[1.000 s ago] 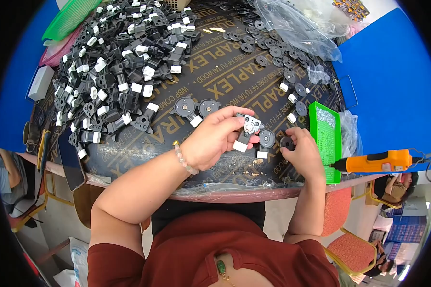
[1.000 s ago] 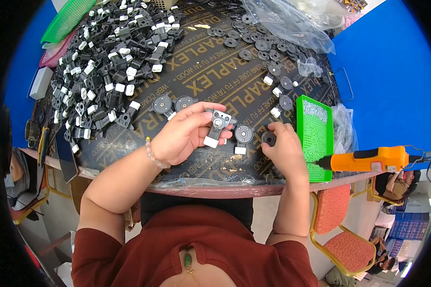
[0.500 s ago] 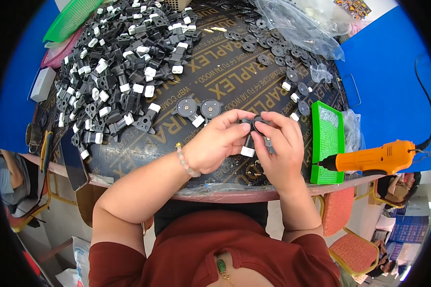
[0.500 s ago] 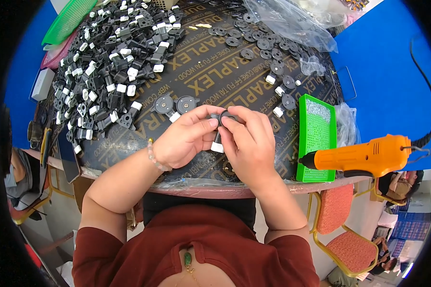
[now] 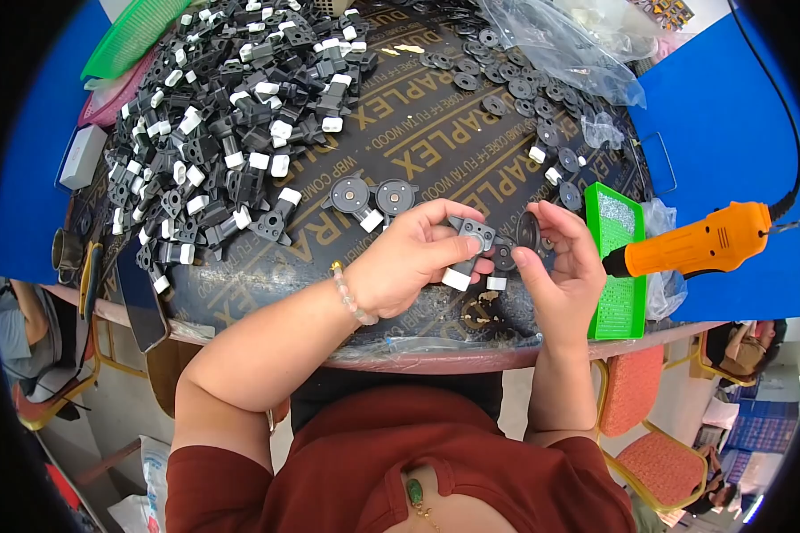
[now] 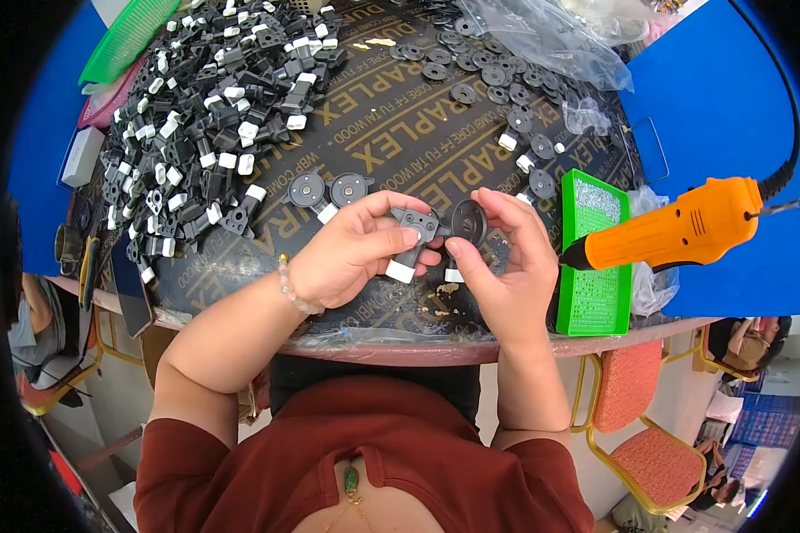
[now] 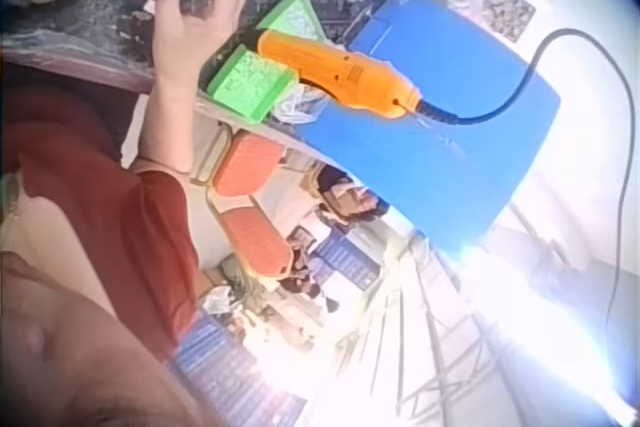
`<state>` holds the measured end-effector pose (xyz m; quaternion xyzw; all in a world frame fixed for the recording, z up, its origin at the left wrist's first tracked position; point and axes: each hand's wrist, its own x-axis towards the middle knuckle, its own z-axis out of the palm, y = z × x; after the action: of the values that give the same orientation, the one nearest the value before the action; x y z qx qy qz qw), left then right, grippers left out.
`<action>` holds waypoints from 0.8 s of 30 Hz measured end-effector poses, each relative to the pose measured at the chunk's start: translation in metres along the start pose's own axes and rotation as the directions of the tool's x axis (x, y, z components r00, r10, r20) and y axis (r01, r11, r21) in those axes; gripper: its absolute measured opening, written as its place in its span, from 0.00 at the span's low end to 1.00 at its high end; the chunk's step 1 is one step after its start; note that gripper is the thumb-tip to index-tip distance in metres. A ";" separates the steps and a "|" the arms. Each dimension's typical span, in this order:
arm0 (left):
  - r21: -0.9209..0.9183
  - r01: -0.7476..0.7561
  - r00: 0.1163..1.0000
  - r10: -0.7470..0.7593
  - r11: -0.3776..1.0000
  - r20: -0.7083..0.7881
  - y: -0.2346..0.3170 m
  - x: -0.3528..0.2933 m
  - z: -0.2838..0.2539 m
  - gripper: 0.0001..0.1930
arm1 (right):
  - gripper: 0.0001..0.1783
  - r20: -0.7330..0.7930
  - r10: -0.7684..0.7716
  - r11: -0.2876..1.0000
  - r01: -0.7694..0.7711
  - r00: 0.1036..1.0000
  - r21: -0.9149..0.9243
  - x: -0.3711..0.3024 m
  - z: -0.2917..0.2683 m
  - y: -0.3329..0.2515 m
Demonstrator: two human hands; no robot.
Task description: Assemble small mechanical components using an electric screwdriver on a workbench.
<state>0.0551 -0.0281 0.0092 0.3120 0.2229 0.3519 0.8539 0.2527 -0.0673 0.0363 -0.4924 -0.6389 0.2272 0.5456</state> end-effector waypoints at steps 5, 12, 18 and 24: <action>0.060 -0.012 1.000 0.013 0.998 -0.018 -0.001 0.002 -0.003 0.17 | 0.30 0.034 -0.099 0.990 0.102 0.995 -0.096 -0.003 0.003 0.004; 0.011 0.057 0.998 -0.057 0.998 -0.039 0.000 0.002 -0.004 0.16 | 0.32 0.083 -0.187 0.961 0.200 0.979 -0.193 -0.005 0.005 0.005; -0.041 0.039 0.996 -0.042 0.998 -0.076 -0.002 -0.003 0.007 0.15 | 0.32 0.210 -0.293 0.875 0.350 0.933 -0.334 -0.004 0.017 -0.001; 0.022 0.007 1.000 -0.007 1.000 -0.009 -0.009 -0.001 -0.001 0.15 | 0.30 0.213 -0.328 0.857 0.384 0.920 -0.343 -0.006 0.014 -0.006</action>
<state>0.0579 -0.0333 0.0028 0.3189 0.2315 0.3477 0.8507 0.2371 -0.0716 0.0339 -0.4431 -0.7891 0.0305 0.4244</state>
